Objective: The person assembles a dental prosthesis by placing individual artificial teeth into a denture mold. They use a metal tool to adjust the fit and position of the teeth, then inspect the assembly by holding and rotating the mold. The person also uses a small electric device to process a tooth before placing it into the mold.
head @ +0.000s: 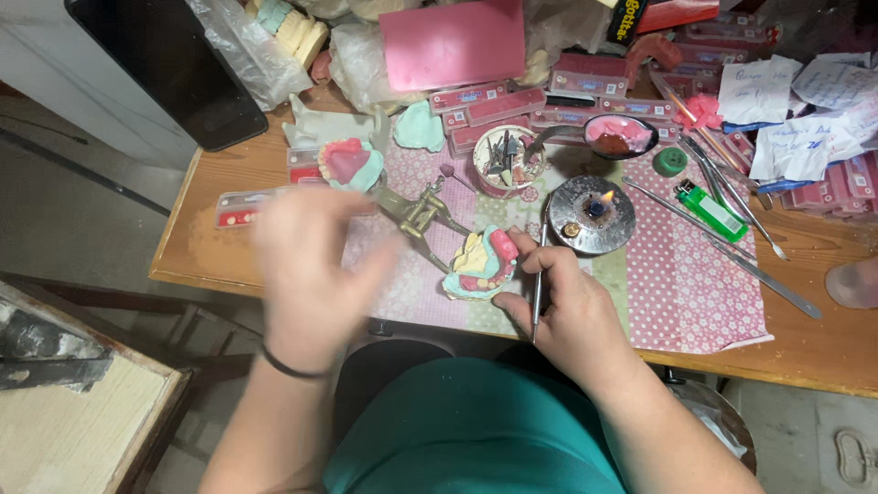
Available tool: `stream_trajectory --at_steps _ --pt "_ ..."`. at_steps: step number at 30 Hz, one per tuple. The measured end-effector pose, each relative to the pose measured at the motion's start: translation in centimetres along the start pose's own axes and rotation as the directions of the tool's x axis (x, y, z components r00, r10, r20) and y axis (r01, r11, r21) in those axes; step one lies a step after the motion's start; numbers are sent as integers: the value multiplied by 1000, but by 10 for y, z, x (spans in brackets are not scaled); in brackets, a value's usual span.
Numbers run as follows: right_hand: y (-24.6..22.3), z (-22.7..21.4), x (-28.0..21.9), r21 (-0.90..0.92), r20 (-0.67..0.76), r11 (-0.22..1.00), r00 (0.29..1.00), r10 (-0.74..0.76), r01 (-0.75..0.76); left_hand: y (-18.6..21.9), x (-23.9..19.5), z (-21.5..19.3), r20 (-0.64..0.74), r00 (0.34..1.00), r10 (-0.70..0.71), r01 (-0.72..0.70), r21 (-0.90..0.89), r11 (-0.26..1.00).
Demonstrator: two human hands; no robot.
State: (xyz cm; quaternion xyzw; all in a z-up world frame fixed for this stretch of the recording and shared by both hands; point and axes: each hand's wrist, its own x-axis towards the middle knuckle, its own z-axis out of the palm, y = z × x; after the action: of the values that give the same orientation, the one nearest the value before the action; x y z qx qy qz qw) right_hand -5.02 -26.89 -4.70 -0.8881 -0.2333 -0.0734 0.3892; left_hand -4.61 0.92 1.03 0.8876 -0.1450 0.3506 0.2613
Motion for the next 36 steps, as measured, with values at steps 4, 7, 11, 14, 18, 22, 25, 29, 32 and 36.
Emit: stream_trajectory --at_steps 4,7,11,14,18,22,25,29,32,36 --pt "3 1 -2 -13 -1 1000 1000 19 -19 42 -10 25 119 966 228 -193 -252 948" --pt "-5 -2 1 27 -12 999 1000 23 -22 53 -22 43 206 966 159 -125 -169 978" --pt "-10 -3 2 -28 -41 993 993 115 -116 49 -27 60 141 977 159 -123 -237 964" --pt "-10 -4 3 -26 -39 992 992 119 -120 48 -24 61 140 976 168 -136 -213 968" --pt "-13 -5 4 -14 -35 992 992 122 -122 50 -19 58 166 972 165 -128 -212 969" --pt "-12 -5 5 -14 -31 996 996 85 -85 55 -12 52 221 965 144 -90 -235 968" --pt "-12 -4 3 -26 -44 994 994 103 -104 54 -16 57 210 969 129 -82 -217 973" --pt "-11 -3 3 -27 -49 995 995 89 -91 54 -14 55 234 967 106 -51 -232 971" --pt "-11 -4 4 -28 -44 996 996 84 -85 55 -12 53 253 962 100 -39 -234 971" --pt "-11 -3 3 -34 -50 996 995 83 -85 54 -15 56 255 965 69 -10 -225 974"
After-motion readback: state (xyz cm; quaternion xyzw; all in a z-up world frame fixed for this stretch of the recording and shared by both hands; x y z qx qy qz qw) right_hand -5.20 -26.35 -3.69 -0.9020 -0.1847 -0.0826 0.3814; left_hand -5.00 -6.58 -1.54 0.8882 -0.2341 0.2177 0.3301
